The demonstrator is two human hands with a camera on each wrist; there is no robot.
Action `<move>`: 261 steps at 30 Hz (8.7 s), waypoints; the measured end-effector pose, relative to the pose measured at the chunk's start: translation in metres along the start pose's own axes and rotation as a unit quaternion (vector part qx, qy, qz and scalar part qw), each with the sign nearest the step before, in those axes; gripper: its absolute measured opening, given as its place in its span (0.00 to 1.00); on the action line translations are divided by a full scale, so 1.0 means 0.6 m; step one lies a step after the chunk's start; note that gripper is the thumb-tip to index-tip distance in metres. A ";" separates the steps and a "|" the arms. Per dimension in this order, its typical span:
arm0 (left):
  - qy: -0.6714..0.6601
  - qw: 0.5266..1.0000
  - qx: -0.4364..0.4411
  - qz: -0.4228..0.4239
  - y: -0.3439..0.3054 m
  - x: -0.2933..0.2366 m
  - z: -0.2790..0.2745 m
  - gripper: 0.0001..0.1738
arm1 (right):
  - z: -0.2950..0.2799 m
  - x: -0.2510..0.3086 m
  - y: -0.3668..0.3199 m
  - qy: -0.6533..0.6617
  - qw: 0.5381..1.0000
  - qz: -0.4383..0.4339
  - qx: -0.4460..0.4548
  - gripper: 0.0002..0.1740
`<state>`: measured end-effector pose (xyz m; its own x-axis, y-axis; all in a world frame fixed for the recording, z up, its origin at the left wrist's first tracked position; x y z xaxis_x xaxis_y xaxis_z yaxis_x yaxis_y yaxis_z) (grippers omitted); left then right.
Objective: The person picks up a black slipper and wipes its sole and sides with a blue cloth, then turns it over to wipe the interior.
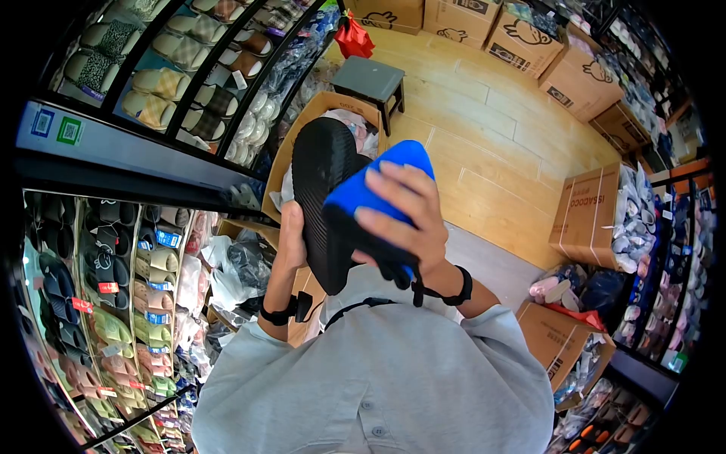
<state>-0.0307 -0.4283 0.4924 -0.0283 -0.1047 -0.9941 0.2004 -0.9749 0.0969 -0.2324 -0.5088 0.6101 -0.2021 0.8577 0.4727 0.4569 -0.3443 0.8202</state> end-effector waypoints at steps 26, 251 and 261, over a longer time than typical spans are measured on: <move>-0.199 0.970 -0.075 -0.115 -0.013 0.059 -0.010 0.42 | 0.100 0.087 -0.056 -0.111 0.916 -0.285 0.261 0.19; -0.171 0.973 -0.019 -0.157 0.088 0.040 -0.438 0.41 | 0.500 0.006 0.133 -0.256 0.945 -0.089 0.185 0.21; -0.023 0.994 0.041 -0.100 0.083 0.042 -0.461 0.41 | 0.442 -0.027 0.200 -0.246 0.964 0.033 0.096 0.22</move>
<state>0.2496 -0.4251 0.4586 -0.1038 0.0853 -0.9909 0.1068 -0.9896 -0.0964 0.0554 -0.4628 0.6157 0.2459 0.9300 0.2733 0.6164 -0.3676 0.6964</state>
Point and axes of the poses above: each hand's wrist, its own y-axis towards the middle knuckle, its own z-axis out of the palm, x = y × z, the point moved 8 cm from there along y, towards the middle knuckle, and after that the axes turned 10 degrees about x, right-handed, at the moved point
